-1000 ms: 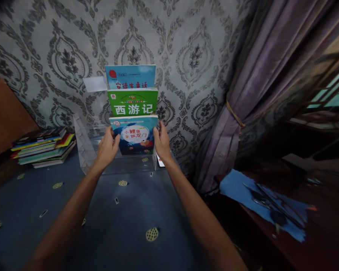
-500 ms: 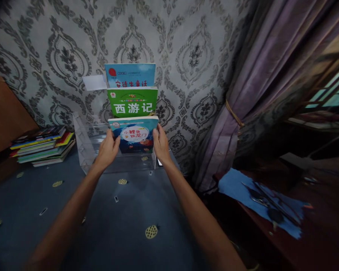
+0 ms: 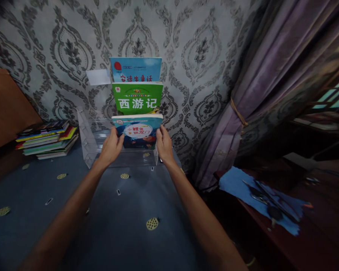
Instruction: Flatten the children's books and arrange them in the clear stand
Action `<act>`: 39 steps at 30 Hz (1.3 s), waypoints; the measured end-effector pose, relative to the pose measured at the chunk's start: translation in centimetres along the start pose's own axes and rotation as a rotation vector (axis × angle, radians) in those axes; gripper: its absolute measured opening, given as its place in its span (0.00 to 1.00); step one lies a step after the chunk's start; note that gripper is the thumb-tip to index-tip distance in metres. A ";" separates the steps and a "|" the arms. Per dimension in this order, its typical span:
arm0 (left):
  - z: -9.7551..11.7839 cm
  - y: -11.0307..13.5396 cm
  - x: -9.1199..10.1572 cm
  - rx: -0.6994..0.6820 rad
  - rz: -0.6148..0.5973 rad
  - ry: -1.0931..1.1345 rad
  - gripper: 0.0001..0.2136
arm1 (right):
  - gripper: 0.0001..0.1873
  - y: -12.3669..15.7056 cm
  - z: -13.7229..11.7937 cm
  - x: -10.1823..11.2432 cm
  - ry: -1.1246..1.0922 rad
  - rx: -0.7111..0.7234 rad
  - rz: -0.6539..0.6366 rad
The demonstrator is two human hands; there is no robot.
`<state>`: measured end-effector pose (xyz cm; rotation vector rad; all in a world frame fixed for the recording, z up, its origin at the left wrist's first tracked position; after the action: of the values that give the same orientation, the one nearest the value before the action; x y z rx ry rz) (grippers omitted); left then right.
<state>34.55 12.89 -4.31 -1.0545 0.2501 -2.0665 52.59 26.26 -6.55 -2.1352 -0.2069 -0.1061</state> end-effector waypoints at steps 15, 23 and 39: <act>-11.3 2.9 6.5 0.066 0.157 -0.150 0.15 | 0.30 10.3 -4.7 -1.2 -0.104 -0.137 -0.412; -19.1 -2.3 12.6 0.269 0.274 -0.536 0.13 | 0.30 14.0 -8.4 -5.5 -0.305 -0.159 -0.830; -25.6 -15.7 14.4 0.582 0.156 -0.820 0.35 | 0.34 16.3 -7.1 -5.9 -0.220 -0.289 -0.915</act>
<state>1.53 8.74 -4.24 -1.3335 -0.6227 -1.2880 49.96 11.00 -17.13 -2.1643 -1.3549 -0.4500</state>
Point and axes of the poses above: each hand's wrist, its own y-axis away from the middle knuckle, its own x-axis out of the back of the hand, z = x × y, the point moved 1 cm from there along -y, towards the middle knuckle, and after that the axes turned 14 degrees about x, right-handed, at the moved point
